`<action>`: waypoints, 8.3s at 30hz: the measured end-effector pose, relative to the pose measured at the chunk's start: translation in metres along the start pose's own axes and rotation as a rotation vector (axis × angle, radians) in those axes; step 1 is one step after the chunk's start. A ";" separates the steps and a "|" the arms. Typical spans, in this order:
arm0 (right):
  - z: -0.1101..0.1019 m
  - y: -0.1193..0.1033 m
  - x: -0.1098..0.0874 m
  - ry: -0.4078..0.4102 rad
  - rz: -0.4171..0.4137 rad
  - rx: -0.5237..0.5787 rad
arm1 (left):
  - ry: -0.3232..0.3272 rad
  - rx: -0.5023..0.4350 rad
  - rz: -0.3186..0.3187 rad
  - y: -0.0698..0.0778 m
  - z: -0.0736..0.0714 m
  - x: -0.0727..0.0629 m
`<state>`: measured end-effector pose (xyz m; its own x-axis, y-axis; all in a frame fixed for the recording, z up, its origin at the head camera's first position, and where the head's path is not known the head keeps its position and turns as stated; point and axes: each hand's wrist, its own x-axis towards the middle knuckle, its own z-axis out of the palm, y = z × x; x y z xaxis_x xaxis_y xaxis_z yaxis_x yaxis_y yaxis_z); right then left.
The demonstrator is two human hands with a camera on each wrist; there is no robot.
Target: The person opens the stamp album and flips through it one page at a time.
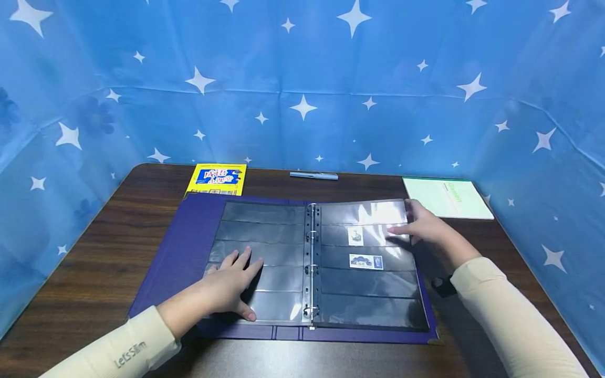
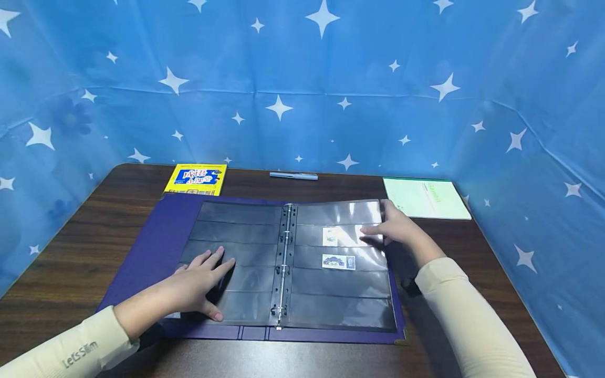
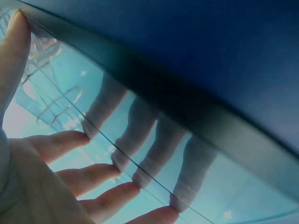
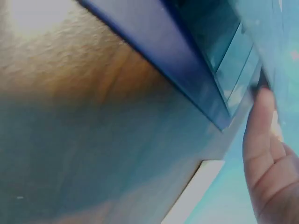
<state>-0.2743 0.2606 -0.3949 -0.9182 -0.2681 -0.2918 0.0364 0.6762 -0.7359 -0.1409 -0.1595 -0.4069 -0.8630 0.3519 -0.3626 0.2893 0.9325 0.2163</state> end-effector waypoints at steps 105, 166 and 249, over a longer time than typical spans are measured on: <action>0.024 0.000 0.019 -0.194 -0.031 -0.508 | 0.183 -0.447 0.125 0.121 -0.173 0.003; 0.018 0.023 0.016 -0.114 -0.093 -0.392 | -0.031 0.016 -0.043 -0.002 -0.010 0.004; 0.009 -0.189 -0.013 0.115 -0.113 0.484 | 0.204 -0.589 0.194 0.120 -0.168 0.019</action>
<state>-0.2661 0.1306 -0.2576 -0.9634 -0.2259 -0.1445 0.0876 0.2444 -0.9657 -0.1924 -0.0543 -0.2354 -0.8960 0.4326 -0.1002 0.2224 0.6324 0.7421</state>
